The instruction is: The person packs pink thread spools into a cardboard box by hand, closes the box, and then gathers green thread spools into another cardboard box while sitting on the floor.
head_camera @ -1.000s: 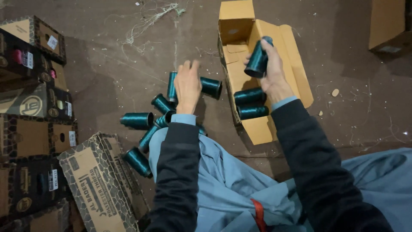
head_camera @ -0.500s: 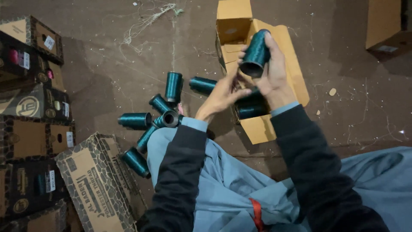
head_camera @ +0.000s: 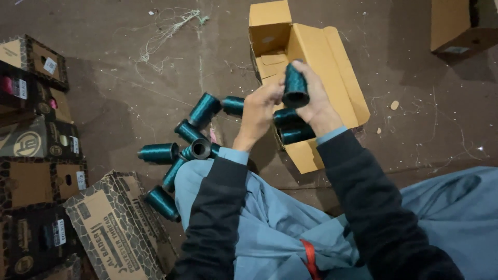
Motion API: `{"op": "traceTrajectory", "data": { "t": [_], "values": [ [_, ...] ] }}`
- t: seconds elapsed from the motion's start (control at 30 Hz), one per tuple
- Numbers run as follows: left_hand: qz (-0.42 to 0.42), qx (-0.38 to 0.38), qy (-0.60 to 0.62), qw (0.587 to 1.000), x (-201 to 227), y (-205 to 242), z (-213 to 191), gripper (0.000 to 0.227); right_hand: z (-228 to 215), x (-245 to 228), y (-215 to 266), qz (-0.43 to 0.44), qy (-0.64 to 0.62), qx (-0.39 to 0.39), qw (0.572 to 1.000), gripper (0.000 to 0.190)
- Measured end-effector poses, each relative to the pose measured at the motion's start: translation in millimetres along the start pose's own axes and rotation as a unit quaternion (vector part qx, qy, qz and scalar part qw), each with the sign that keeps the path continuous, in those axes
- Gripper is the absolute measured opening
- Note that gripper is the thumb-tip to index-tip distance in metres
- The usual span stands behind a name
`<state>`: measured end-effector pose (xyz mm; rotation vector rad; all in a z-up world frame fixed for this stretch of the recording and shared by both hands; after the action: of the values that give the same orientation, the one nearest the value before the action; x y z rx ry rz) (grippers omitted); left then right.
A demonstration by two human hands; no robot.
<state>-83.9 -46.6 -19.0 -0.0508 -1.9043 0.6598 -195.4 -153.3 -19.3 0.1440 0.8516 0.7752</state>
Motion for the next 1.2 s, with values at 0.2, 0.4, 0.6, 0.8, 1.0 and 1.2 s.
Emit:
{"op": "traceTrajectory", "data": {
  "t": [0.2, 0.4, 0.6, 0.8, 1.0, 1.2],
  "values": [
    [-0.066, 0.004, -0.431, 0.900, -60, 6, -50, 0.025, -13, -14, 15, -0.138, 0.228, 0.115, 0.957, 0.045],
    [-0.158, -0.017, -0.609, 0.777, -55, 12, -80, 0.098, -40, 7, -11, -0.196, 0.410, 0.098, 0.885, 0.040],
    [-0.062, -0.155, -0.508, 0.845, -78, 10, -57, 0.056, -23, 3, 2, -0.223, 0.587, 0.101, 0.772, 0.046],
    [-0.033, -0.177, -0.554, 0.813, -79, 20, -38, 0.044, -52, 24, -25, -0.176, 0.831, 0.009, 0.527, 0.030],
    [-0.105, -0.144, -0.496, 0.850, -60, 12, -61, 0.057, -103, 50, -82, -0.343, 0.898, -0.016, 0.274, 0.010],
    [-0.114, -0.041, -0.304, 0.945, 8, 0, -83, 0.058, -8, 3, 7, -0.367, 0.747, -0.113, 0.543, 0.045]
  ]
}}
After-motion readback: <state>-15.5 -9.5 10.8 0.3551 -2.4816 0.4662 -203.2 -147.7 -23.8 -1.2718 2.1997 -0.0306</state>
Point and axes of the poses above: each hand's wrist, its own y-axis away from the middle knuckle, its own z-axis out of the palm, x = y × z, the point moved 1 cm from there along -y, towards the middle knuckle, and after that the axes turned 3 degrees about -x, right-handed, at the moved point
